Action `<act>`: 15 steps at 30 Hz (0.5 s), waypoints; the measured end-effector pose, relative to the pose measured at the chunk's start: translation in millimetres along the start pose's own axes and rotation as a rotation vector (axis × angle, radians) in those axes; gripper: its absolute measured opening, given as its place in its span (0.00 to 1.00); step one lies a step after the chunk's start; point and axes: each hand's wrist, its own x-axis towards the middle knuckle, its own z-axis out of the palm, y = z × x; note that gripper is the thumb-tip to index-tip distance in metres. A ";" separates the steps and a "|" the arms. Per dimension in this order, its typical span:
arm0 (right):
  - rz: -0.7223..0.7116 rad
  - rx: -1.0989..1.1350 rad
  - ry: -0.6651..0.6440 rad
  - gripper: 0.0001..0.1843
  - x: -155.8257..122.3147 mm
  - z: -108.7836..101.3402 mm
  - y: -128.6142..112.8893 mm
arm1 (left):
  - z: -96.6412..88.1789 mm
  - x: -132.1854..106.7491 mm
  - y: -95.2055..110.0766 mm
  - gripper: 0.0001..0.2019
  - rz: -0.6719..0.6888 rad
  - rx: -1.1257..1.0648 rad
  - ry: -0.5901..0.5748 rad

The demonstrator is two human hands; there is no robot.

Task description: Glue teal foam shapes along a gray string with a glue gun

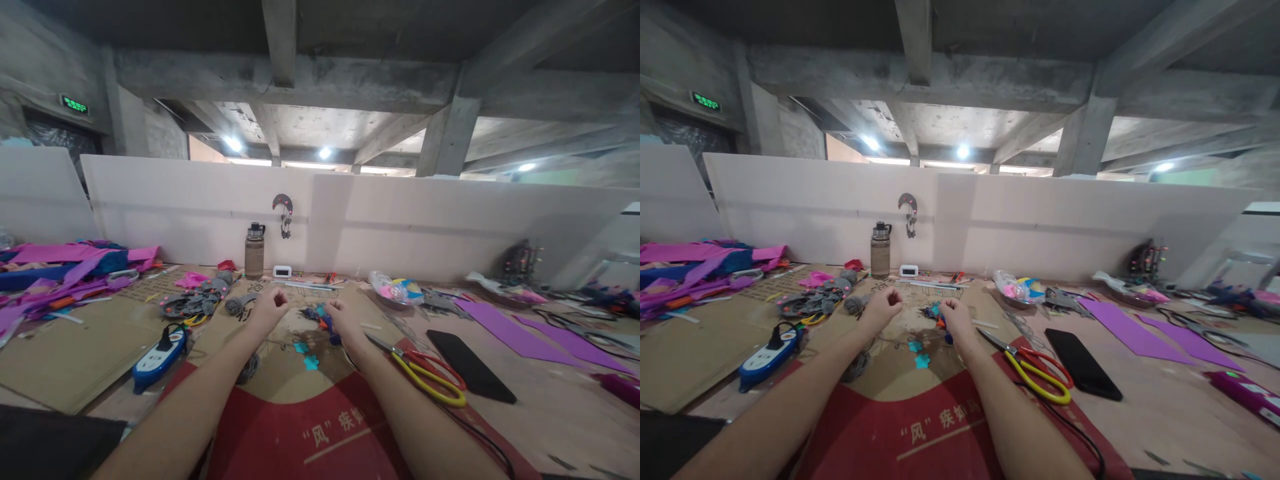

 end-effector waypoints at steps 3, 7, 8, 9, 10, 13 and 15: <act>0.000 -0.010 0.005 0.08 -0.6 -0.4 -0.8 | 1.3 -0.3 -0.9 0.01 -0.014 -0.003 -0.016; -0.003 -0.020 0.006 0.08 -0.3 -0.3 -0.5 | 1.0 0.0 -0.8 0.02 -0.019 0.033 -0.017; -0.004 -0.021 0.005 0.08 -0.2 -0.2 -0.2 | 0.7 0.1 -0.8 0.02 -0.016 0.050 -0.017; -0.004 -0.023 0.005 0.08 -0.1 0.0 0.2 | 0.4 0.2 -0.7 0.03 -0.011 0.067 -0.017; -0.004 -0.026 0.006 0.08 0.1 0.1 0.5 | 0.0 0.2 -0.6 0.04 -0.007 0.083 -0.018; -0.006 -0.032 0.008 0.08 0.3 0.0 1.2 | -1.0 0.0 0.2 0.05 0.003 0.120 -0.021; -0.008 -0.035 0.009 0.08 0.1 -0.3 1.1 | -1.4 -0.4 1.3 0.05 0.002 0.131 -0.026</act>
